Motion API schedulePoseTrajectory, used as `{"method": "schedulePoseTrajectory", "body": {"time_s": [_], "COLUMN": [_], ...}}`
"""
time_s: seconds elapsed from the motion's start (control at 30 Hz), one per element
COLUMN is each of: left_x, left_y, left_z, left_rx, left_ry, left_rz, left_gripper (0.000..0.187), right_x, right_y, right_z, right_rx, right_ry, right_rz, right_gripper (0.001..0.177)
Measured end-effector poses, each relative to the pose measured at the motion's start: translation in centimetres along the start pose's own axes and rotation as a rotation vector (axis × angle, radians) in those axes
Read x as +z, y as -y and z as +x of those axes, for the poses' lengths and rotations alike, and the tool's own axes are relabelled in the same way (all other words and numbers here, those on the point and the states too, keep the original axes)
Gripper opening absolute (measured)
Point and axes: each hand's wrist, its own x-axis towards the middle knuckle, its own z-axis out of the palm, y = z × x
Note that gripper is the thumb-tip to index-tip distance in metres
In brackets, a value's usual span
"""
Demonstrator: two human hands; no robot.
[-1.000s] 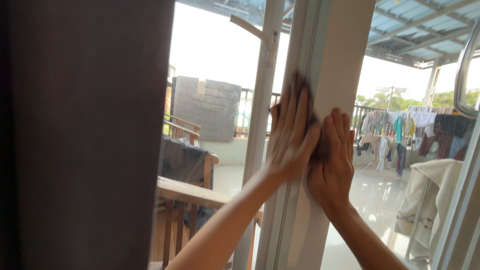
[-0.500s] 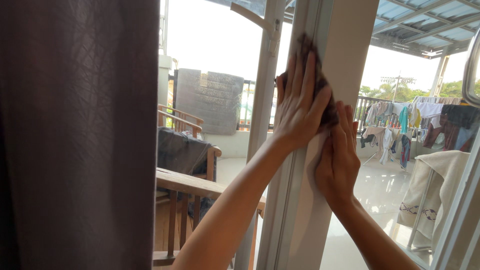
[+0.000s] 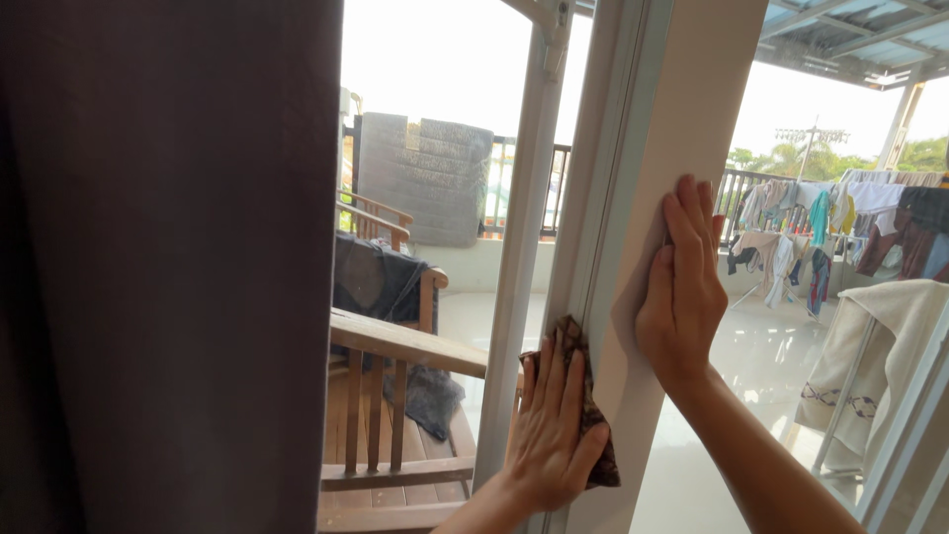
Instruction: The person wipes the glass and frame of a sliding balcony door using a patterned cloth. They move the cloth across the glass surface and along the door frame, then slide the door open and continue wiping the frame and handle area.
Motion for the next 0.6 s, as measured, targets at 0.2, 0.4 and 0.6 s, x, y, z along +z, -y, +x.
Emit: {"method": "schedulePoseTrajectory", "body": {"time_s": [0.2, 0.4, 0.6], "left_x": [-1.8, -3.1, -1.8], "left_y": [0.6, 0.7, 0.5], "left_z": [13.3, 21.9, 16.2], "left_rx": [0.065, 0.046, 0.036], "left_ry": [-0.178, -0.294, -0.280], "left_rz": [-0.010, -0.064, -0.022], "left_gripper": [0.076, 0.078, 0.074], "right_x": [0.0, 0.0, 0.0], "right_y": [0.0, 0.0, -0.1], "right_z": [0.0, 0.1, -0.1], "right_rx": [-0.001, 0.003, -0.015], "right_ry": [0.000, -0.011, 0.003], "right_rz": [-0.003, -0.014, 0.004], "right_gripper": [0.043, 0.046, 0.044]}}
